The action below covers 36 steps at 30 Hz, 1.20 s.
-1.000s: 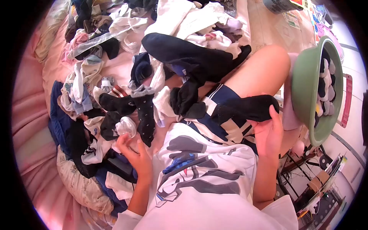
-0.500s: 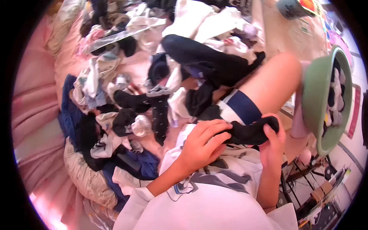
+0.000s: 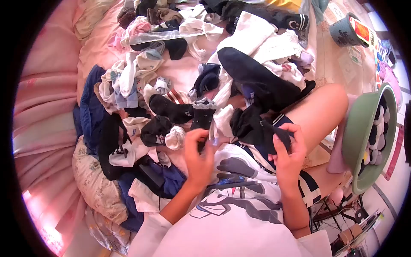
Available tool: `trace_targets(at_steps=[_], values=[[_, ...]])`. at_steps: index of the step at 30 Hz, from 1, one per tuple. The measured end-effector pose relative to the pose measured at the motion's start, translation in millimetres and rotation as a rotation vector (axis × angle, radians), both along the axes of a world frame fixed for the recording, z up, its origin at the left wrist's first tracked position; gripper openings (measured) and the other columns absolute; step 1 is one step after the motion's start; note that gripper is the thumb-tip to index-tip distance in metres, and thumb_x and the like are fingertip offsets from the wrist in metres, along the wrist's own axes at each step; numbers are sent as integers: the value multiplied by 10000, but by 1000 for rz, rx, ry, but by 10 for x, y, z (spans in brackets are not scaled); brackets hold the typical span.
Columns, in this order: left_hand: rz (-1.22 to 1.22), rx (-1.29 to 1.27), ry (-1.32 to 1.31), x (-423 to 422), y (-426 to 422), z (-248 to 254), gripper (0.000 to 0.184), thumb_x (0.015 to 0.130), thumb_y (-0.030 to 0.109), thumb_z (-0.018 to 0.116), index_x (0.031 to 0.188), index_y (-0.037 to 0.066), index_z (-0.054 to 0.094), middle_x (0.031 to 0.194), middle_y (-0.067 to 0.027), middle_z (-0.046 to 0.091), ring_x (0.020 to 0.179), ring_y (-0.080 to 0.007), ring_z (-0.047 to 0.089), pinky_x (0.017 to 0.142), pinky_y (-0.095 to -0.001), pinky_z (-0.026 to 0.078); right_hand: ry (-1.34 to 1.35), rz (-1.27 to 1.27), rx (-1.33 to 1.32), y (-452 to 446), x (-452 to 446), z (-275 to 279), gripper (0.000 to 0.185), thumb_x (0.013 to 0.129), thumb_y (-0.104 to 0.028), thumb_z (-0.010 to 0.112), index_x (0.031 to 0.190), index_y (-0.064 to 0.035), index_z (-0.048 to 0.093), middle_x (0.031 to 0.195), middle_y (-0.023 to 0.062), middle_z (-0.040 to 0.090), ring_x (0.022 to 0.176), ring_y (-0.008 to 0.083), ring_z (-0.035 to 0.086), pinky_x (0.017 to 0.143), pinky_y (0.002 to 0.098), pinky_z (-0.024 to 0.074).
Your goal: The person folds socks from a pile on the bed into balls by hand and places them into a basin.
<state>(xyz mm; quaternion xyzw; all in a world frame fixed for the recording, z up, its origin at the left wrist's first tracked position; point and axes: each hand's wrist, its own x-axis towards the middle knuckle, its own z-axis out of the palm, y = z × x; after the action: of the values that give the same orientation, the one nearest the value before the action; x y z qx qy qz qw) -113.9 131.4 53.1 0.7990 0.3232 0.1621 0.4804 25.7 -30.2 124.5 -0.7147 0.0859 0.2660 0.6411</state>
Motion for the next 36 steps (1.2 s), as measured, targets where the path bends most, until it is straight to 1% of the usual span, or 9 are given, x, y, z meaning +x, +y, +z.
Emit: trace_targets(at_steps=[2, 5, 10, 13, 16, 21, 24, 28, 36], values=[[29, 515, 142, 66, 379, 61, 402, 766, -77, 638, 1152, 16, 576, 1181, -154, 514, 1087, -307, 504, 942, -380, 413, -59, 52, 3, -11, 11, 30, 182, 919, -34, 607, 1077, -53, 518, 836, 25, 606, 570, 28, 497, 458, 158, 397], [-161, 680, 288, 200, 708, 5, 550, 743, -28, 706, 1265, 89, 583, 1281, -142, 486, 1198, -358, 450, 1037, -447, 347, -82, -11, -37, -145, 179, 13, 180, 920, -42, 601, 1084, -45, 525, 818, 26, 597, 555, 36, 498, 447, 163, 389], [-417, 732, 325, 362, 941, -67, 337, 699, 61, 744, 999, 70, 589, 1171, -69, 568, 1185, -273, 488, 1081, -462, 301, -104, -140, 79, -224, 486, -195, 411, 911, -52, 628, 1261, -46, 412, 867, 66, 591, 533, 62, 463, 466, 185, 382], [-317, 715, 285, 310, 1038, 37, 296, 697, 66, 758, 927, 74, 573, 1040, -61, 597, 1063, -274, 538, 1017, -442, 339, -674, 6, -251, -123, 377, -304, 272, 909, -51, 633, 1157, -63, 524, 864, 12, 593, 616, 54, 493, 537, 203, 408], [-167, 677, 233, 268, 1077, 343, 301, 690, -5, 759, 912, 44, 562, 1011, -88, 604, 1023, -311, 539, 911, -394, 407, -629, 483, -617, 68, 321, -368, 172, 893, -124, 630, 1057, -76, 602, 709, 151, 654, 649, 298, 670, 575, 409, 500], [59, 295, 184, 140, 1128, 635, 178, 922, 86, 646, 1065, 19, 563, 881, -48, 629, 686, -87, 532, 596, -253, 445, -645, 896, -1093, 192, 236, -510, 178, 875, -190, 662, 979, -55, 613, 733, 144, 665, 690, 304, 683, 608, 385, 530], [158, -43, 87, 221, 1021, 877, 211, 953, 110, 619, 1119, 8, 541, 863, -43, 615, 723, -83, 524, 620, -238, 437, -758, 822, -1090, 154, 219, -658, 150, 856, -181, 667, 905, -57, 599, 761, 147, 656, 714, 304, 684, 609, 374, 536], [44, 136, 106, 176, 1058, 861, 277, 1021, 269, 516, 1092, 9, 581, 821, -14, 574, 726, -91, 500, 662, -232, 408, -814, 791, -1105, 121, 239, -613, 114, 837, -141, 663, 874, -51, 602, 841, 149, 638, 781, 301, 665, 636, 372, 532], [-105, 118, -79, 780, 197, 1352, 222, 1015, 146, 497, 1179, 45, 608, 1030, -42, 622, 924, -104, 564, 817, -220, 436, -1063, 222, -325, -506, 82, 277, 98, 878, 5, 597, 870, 3, 499, 909, 124, 512, 791, 268, 513, 705, 302, 448]])
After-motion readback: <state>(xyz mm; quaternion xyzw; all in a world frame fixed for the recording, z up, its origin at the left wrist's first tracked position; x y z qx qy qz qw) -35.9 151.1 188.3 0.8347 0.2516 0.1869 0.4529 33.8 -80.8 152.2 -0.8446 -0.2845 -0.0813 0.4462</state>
